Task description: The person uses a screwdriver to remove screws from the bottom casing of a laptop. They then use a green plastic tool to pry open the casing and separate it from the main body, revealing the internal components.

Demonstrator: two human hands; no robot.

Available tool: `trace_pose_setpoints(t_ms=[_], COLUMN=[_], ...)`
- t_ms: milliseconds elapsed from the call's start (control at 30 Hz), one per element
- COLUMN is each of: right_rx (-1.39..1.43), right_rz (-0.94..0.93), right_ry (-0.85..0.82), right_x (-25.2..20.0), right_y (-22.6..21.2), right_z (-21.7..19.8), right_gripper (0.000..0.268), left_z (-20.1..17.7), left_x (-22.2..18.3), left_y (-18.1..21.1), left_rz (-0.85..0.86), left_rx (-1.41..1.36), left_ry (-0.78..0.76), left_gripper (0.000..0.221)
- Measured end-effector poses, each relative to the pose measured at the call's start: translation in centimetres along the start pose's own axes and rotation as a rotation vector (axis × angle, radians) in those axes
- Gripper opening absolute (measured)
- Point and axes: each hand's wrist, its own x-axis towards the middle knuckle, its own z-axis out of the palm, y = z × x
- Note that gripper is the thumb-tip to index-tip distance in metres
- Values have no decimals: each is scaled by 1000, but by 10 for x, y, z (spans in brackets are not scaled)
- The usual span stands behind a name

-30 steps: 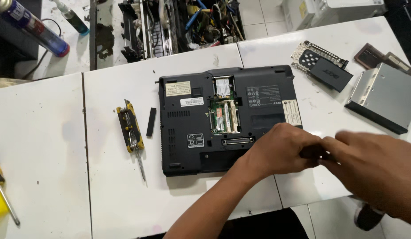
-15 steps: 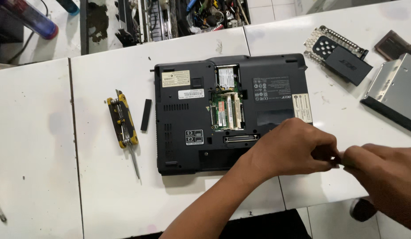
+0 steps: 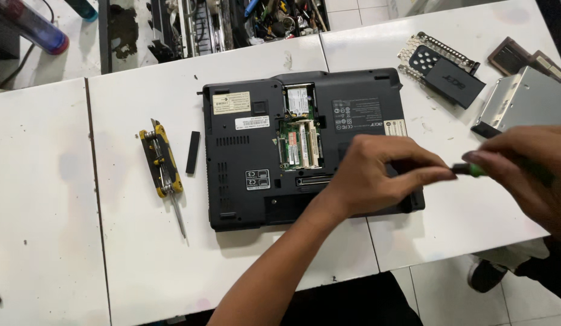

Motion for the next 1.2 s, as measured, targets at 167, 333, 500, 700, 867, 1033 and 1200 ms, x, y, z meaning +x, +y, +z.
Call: trace_pose_setpoints(t_ms=[167, 333, 500, 700, 867, 1033, 1200], right_rx=[305, 904, 1009, 1171, 1117, 1060, 1024], right_rz=[48, -13, -78, -102, -116, -134, -190], right_ry=[170, 288, 164, 158, 344, 423, 409], right_x=[27, 74, 110, 123, 125, 126, 121], right_y=[-61, -105, -121, -98, -81, -57, -57], right_z=[-4, 42, 52, 73, 60, 60, 54], right_gripper=[19, 18, 21, 12, 13, 25, 25], left_z=[-26, -45, -70, -121, -123, -123, -125], left_x=[7, 12, 18, 17, 20, 20, 19], left_y=[14, -1, 6, 35, 59, 57, 59], left_rz=[-132, -5, 20, 71, -21, -67, 5], left_rx=[-452, -603, -487, -145, 468, 322, 336], left_ry=[231, 430, 765, 829, 327, 306, 346], left_gripper=[19, 25, 18, 13, 19, 30, 26])
